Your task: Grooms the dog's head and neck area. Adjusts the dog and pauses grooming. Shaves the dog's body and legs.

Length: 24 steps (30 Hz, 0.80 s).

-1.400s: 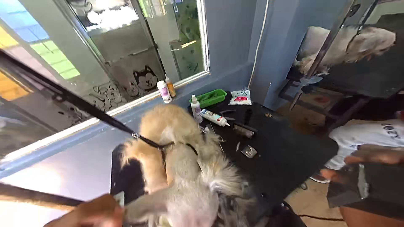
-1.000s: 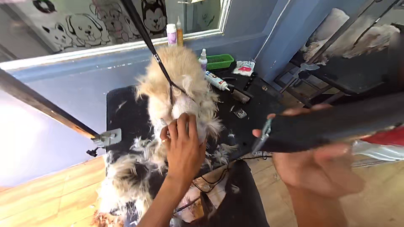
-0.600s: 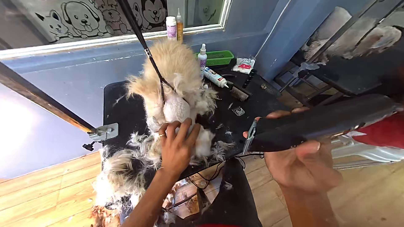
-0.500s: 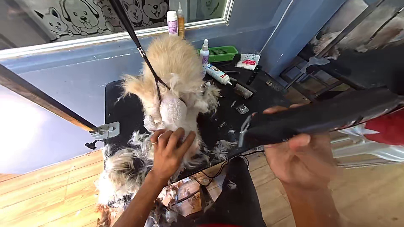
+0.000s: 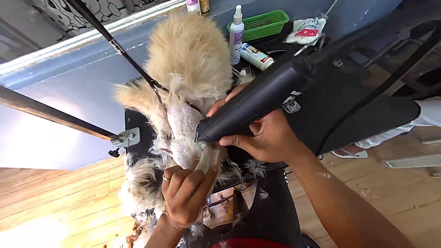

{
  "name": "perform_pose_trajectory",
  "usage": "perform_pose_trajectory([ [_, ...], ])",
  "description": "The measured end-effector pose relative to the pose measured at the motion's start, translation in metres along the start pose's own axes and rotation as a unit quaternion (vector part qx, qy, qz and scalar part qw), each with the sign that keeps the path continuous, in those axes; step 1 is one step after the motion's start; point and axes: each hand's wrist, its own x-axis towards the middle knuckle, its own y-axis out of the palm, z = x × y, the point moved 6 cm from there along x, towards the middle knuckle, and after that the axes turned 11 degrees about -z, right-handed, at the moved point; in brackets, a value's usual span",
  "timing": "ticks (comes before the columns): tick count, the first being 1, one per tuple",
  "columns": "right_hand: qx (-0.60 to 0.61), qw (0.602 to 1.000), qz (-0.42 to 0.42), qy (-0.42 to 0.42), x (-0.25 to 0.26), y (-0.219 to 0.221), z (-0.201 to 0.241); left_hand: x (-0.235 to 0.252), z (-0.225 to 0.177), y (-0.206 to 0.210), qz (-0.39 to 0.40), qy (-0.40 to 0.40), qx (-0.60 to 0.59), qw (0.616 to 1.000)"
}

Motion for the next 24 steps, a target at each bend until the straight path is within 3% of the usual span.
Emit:
perform_pose_trajectory([
  [6,-0.05,0.991,0.127,0.001,0.023,-0.006,0.013,0.004,-0.015,0.017,-0.002,-0.005,-0.019,1.0],
  [9,-0.02,0.987,0.158,0.024,0.026,-0.013,0.02,0.006,-0.028,0.03,-0.008,-0.024,-0.038,0.999],
  [11,0.063,0.989,0.091,0.098,0.023,-0.027,0.014,0.009,-0.033,0.034,-0.018,-0.035,-0.042,0.998],
  [13,0.138,0.97,-0.032,0.197,0.013,-0.04,0.001,0.013,-0.037,0.029,-0.025,-0.048,-0.049,0.997],
  [15,0.108,0.951,-0.087,0.275,-0.01,-0.042,-0.008,0.013,-0.036,0.016,-0.024,-0.084,-0.07,0.994],
  [20,0.076,0.888,-0.028,0.453,-0.06,0.005,-0.013,0.003,-0.011,-0.031,-0.021,-0.171,-0.108,0.979],
  [24,0.102,0.853,-0.013,0.511,-0.063,0.057,-0.006,0.004,0.019,-0.074,-0.016,-0.205,-0.106,0.973],
])
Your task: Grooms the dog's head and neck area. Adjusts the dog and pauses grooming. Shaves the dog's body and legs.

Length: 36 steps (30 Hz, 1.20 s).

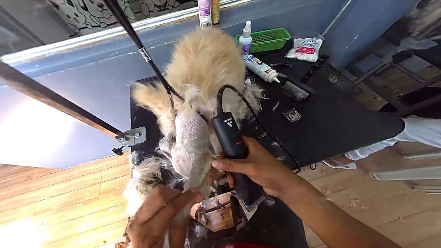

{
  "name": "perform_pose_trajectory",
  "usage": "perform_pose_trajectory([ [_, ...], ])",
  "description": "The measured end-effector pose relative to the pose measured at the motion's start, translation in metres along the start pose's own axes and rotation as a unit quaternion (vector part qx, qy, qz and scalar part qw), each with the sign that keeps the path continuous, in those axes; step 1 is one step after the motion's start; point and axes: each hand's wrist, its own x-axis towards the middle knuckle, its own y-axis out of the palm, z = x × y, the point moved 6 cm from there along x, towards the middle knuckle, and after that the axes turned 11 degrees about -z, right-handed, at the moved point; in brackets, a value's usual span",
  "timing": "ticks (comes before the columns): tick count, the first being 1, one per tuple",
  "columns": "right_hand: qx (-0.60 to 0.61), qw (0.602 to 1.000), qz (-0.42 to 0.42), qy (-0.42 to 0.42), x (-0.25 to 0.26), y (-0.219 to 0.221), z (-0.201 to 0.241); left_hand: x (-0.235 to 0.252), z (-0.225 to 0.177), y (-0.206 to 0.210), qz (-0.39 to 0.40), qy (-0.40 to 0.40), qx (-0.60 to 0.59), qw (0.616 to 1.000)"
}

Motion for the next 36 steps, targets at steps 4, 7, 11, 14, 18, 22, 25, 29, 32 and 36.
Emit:
perform_pose_trajectory([
  [4,0.008,1.0,-0.007,0.013,0.006,0.048,0.002,-0.002,0.008,-0.022,-0.032,0.005,0.026,0.999],
  [7,-0.033,0.999,-0.043,0.006,0.013,0.059,0.003,-0.024,0.01,0.002,-0.051,-0.009,0.02,0.998],
  [11,-0.12,0.99,-0.07,-0.036,0.026,0.031,0.003,-0.049,0.013,0.028,-0.123,-0.249,-0.168,0.946],
  [14,-0.156,0.982,-0.089,-0.054,0.031,0.007,0.016,-0.058,0.019,0.053,-0.173,-0.501,-0.305,0.791],
  [18,-0.157,0.982,-0.074,-0.069,0.037,0.001,0.031,-0.024,0.03,0.073,-0.213,-0.667,-0.327,0.635],
  [22,-0.166,0.976,-0.068,-0.124,0.038,0.011,0.043,0.011,0.037,0.072,-0.235,-0.671,-0.319,0.627],
  [25,-0.177,0.967,-0.067,-0.172,0.037,0.016,0.046,0.019,0.04,0.073,-0.243,-0.686,-0.306,0.613],
  [29,-0.202,0.952,-0.081,-0.216,0.038,0.021,0.043,0.023,0.047,0.069,-0.255,-0.681,-0.246,0.641],
  [32,-0.192,0.952,-0.084,-0.224,0.045,0.026,0.044,0.032,0.054,0.062,-0.244,-0.642,-0.228,0.69],
  [36,-0.193,0.949,-0.089,-0.233,0.055,0.036,0.045,0.037,0.06,0.046,-0.204,-0.617,-0.222,0.727],
])
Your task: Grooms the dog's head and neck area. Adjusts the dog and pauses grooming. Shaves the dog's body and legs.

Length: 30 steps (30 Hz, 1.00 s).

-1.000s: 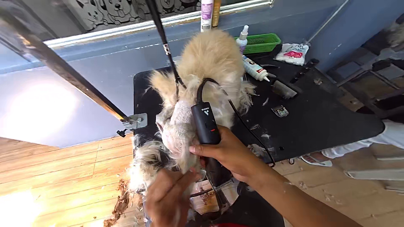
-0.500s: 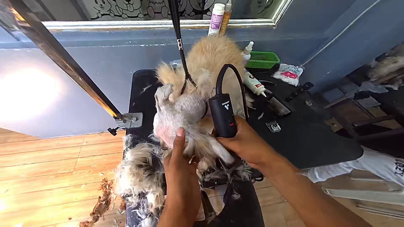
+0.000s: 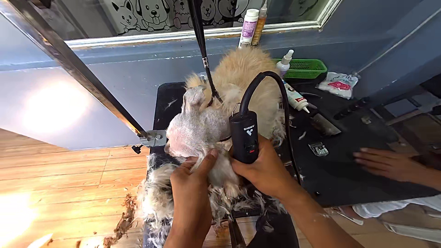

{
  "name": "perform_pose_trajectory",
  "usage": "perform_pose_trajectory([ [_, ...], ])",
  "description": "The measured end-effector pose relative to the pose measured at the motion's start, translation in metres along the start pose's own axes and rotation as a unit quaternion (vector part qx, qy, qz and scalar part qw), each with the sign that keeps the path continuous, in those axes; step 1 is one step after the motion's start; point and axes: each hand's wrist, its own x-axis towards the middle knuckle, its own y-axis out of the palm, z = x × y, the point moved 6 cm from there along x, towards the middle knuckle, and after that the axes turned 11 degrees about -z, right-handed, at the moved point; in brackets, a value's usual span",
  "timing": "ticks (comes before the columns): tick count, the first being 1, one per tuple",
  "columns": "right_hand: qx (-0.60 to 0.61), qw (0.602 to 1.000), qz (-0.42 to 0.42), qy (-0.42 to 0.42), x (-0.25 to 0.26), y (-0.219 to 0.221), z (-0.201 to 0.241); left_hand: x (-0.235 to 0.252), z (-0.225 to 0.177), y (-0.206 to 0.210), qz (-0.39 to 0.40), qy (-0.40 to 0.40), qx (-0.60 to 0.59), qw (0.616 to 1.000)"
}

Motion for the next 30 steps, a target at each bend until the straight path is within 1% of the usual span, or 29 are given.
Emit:
perform_pose_trajectory([
  [4,0.019,1.0,-0.01,0.001,0.001,0.018,0.003,-0.004,-0.018,-0.011,0.039,0.005,0.063,0.997],
  [5,0.034,0.999,-0.014,0.003,0.002,0.021,0.003,-0.004,-0.022,-0.013,0.049,0.018,0.079,0.996],
  [8,0.083,0.996,-0.011,0.013,0.005,0.032,0.004,0.004,-0.032,-0.02,0.07,0.098,0.073,0.99],
  [10,0.109,0.994,-0.011,0.025,0.006,0.035,0.007,0.005,-0.04,-0.021,0.064,0.177,0.043,0.981],
  [11,0.116,0.993,-0.024,0.026,0.005,0.033,0.01,0.004,-0.043,-0.021,0.058,0.211,0.024,0.976],
  [13,0.118,0.99,-0.068,0.041,0.001,0.024,0.015,0.0,-0.047,-0.022,0.034,0.246,-0.006,0.969],
  [15,0.149,0.976,-0.131,0.083,-0.003,0.012,0.02,-0.004,-0.05,-0.025,0.014,0.234,-0.036,0.972],
  [16,0.193,0.962,-0.159,0.105,-0.005,0.006,0.022,-0.004,-0.051,-0.028,0.011,0.221,-0.056,0.974],
  [18,0.297,0.93,-0.178,0.125,-0.006,-0.006,0.031,-0.003,-0.05,-0.034,0.009,0.204,-0.103,0.973],
  [19,0.352,0.914,-0.168,0.113,-0.007,-0.011,0.038,-0.002,-0.05,-0.037,0.007,0.204,-0.122,0.971],
  [21,0.436,0.891,-0.116,0.053,-0.01,-0.018,0.055,-0.003,-0.053,-0.044,0.001,0.214,-0.149,0.965],
  [23,0.443,0.894,-0.07,-0.004,-0.017,-0.017,0.075,-0.008,-0.057,-0.049,0.002,0.221,-0.173,0.96],
  [24,0.419,0.905,-0.062,-0.035,-0.02,-0.014,0.085,-0.01,-0.059,-0.05,0.008,0.224,-0.181,0.958],
  [26,0.339,0.931,-0.072,-0.113,-0.023,-0.007,0.106,-0.013,-0.065,-0.051,0.025,0.231,-0.18,0.956],
  [27,0.301,0.938,-0.076,-0.157,-0.024,-0.004,0.116,-0.013,-0.066,-0.051,0.03,0.234,-0.179,0.955],
  [30,0.176,0.937,-0.049,-0.299,-0.023,0.008,0.146,-0.01,-0.072,-0.049,0.042,0.265,-0.177,0.947],
])
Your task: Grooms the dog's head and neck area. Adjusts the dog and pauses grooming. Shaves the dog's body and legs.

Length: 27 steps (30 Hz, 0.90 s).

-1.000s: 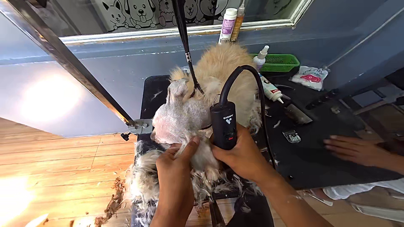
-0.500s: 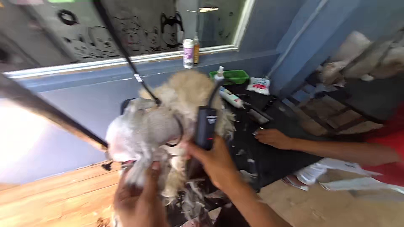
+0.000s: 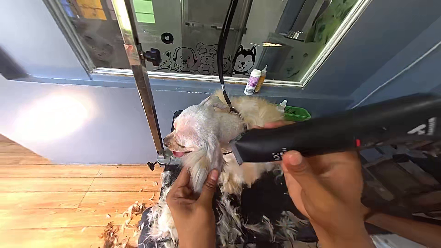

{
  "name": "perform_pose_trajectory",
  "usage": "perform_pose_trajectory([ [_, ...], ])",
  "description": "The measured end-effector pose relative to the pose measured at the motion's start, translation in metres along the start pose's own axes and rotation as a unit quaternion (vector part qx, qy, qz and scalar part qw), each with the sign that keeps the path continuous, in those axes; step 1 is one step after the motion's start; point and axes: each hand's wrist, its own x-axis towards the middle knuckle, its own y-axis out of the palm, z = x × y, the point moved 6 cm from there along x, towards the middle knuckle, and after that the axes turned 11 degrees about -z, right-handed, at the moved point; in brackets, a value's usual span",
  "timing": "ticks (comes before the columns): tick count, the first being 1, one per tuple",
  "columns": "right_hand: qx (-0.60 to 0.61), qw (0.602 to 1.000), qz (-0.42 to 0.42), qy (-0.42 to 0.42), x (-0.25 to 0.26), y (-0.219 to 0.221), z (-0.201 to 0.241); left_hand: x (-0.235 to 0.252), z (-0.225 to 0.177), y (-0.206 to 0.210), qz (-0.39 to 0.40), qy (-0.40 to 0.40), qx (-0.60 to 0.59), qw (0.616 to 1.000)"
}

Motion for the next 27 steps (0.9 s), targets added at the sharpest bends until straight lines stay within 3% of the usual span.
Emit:
perform_pose_trajectory([
  [5,-0.104,0.983,0.111,-0.1,0.021,0.039,0.004,0.014,-0.007,0.002,0.014,0.03,0.021,0.999],
  [15,-0.117,0.968,0.215,-0.059,0.023,0.1,-0.012,0.038,-0.018,-0.015,0.022,0.106,0.079,0.991],
  [19,-0.056,0.98,0.188,-0.023,0.032,0.101,-0.018,0.041,-0.023,-0.02,0.038,0.141,0.096,0.985],
  [22,-0.067,0.983,0.163,-0.043,0.031,0.107,-0.019,0.043,-0.022,-0.021,0.033,0.133,0.107,0.985],
  [27,-0.106,0.973,0.191,-0.079,0.007,0.124,-0.015,0.045,-0.018,-0.024,0.0,0.14,0.092,0.986],
])
